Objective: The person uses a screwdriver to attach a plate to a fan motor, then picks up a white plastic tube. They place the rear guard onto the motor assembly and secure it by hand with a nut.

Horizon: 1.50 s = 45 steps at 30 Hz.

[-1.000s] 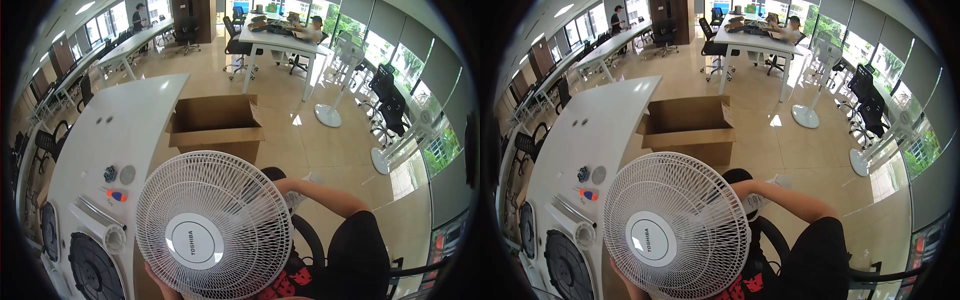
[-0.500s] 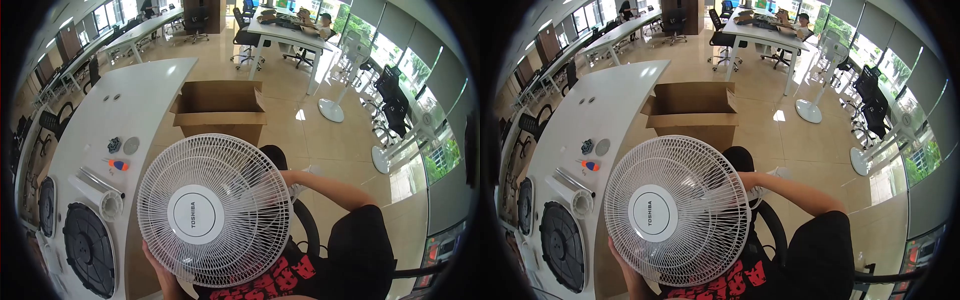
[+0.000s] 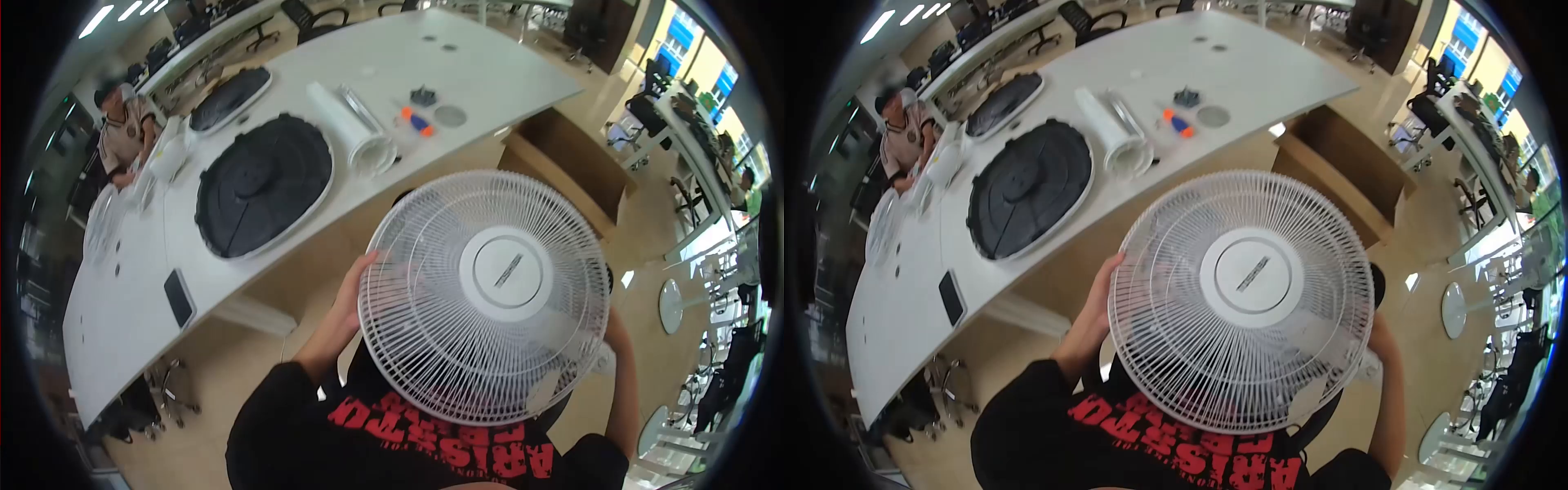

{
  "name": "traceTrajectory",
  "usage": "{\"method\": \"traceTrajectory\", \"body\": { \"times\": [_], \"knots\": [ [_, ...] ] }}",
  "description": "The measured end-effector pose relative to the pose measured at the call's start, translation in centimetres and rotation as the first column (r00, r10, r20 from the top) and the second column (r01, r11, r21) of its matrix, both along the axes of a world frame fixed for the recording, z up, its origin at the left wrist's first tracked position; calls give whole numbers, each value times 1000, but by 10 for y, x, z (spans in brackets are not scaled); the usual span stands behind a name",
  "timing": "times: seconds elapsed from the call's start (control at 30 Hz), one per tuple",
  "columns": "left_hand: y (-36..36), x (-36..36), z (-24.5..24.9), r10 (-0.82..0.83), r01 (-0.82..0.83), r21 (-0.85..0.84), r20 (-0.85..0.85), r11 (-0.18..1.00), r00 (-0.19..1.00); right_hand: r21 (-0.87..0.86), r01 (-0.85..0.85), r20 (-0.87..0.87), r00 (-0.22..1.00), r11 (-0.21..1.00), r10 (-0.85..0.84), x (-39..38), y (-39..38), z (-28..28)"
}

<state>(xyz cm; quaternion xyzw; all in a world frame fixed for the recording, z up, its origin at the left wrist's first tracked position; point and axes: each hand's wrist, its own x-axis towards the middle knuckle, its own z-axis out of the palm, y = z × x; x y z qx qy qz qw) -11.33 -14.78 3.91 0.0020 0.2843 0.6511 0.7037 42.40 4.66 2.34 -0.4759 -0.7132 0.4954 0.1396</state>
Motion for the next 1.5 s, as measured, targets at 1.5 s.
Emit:
{"method": "traceTrajectory", "body": {
  "times": [1.5],
  "knots": [
    [29,-110,-41,-163,50,-189,-652,981,741,-395,186,-345,878,900,-333,-192,25,91]
  ]
}}
